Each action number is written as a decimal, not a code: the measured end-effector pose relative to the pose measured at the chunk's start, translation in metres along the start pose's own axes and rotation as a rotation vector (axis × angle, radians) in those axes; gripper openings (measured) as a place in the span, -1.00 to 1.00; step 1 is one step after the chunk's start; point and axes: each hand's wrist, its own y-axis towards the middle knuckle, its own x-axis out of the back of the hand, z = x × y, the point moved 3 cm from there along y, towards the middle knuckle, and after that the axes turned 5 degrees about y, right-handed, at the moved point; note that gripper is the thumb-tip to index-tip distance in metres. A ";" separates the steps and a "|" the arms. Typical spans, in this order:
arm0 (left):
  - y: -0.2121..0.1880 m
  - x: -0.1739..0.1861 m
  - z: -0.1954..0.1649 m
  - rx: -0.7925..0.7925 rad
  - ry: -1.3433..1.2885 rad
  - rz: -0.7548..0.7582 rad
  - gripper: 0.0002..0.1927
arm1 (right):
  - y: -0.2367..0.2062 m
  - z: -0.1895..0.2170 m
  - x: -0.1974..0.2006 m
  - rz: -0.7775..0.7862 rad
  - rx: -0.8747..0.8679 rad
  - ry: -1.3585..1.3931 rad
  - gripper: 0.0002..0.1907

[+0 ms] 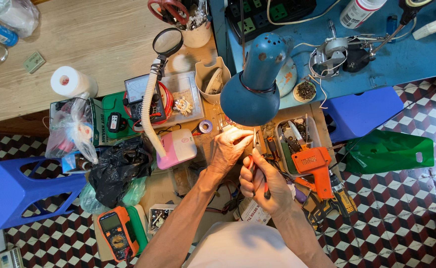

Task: The person uses pliers to strip and trim wires on a cylindrical copper-wound coil, then uses a hot glue gun to apply adhesive to the coil's end. The person repeatedly adjusts and trims the wires while holding the coil under a desk lamp.

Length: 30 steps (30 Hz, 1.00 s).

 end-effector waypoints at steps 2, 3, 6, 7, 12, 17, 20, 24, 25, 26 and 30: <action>-0.001 0.000 0.001 0.041 -0.024 0.021 -0.87 | 0.002 -0.004 0.001 0.013 0.006 0.037 -0.62; -0.002 0.000 0.001 0.062 -0.037 0.030 -0.86 | 0.002 -0.004 0.000 0.019 0.008 0.054 -0.62; -0.001 0.001 -0.001 0.014 -0.008 0.003 -0.86 | 0.002 -0.005 -0.003 -0.034 0.016 0.022 -0.62; -0.001 0.001 -0.001 0.025 -0.007 0.008 -0.86 | 0.002 -0.004 -0.006 -0.034 0.015 0.008 -0.62; -0.002 0.003 -0.003 0.010 0.020 0.017 -0.85 | -0.004 0.002 -0.015 -0.206 -0.045 -0.039 -0.63; -0.001 0.003 -0.002 0.035 0.005 0.035 -0.85 | -0.004 0.006 -0.014 -0.078 -0.029 -0.086 -0.63; -0.001 0.003 -0.003 0.023 0.002 0.026 -0.85 | -0.003 0.004 -0.005 -0.029 -0.005 -0.090 -0.62; -0.001 0.002 -0.002 0.053 0.005 0.042 -0.85 | 0.000 -0.001 0.000 -0.030 0.024 -0.083 -0.61; -0.001 0.002 -0.002 0.039 0.006 0.043 -0.85 | 0.000 -0.001 -0.001 -0.018 0.044 -0.078 -0.61; -0.001 0.002 -0.002 0.027 0.009 0.043 -0.85 | 0.000 -0.001 -0.004 -0.005 0.062 -0.074 -0.61; -0.001 0.002 -0.002 -0.035 0.029 0.023 -0.86 | -0.002 0.001 -0.015 -0.113 0.023 -0.085 -0.63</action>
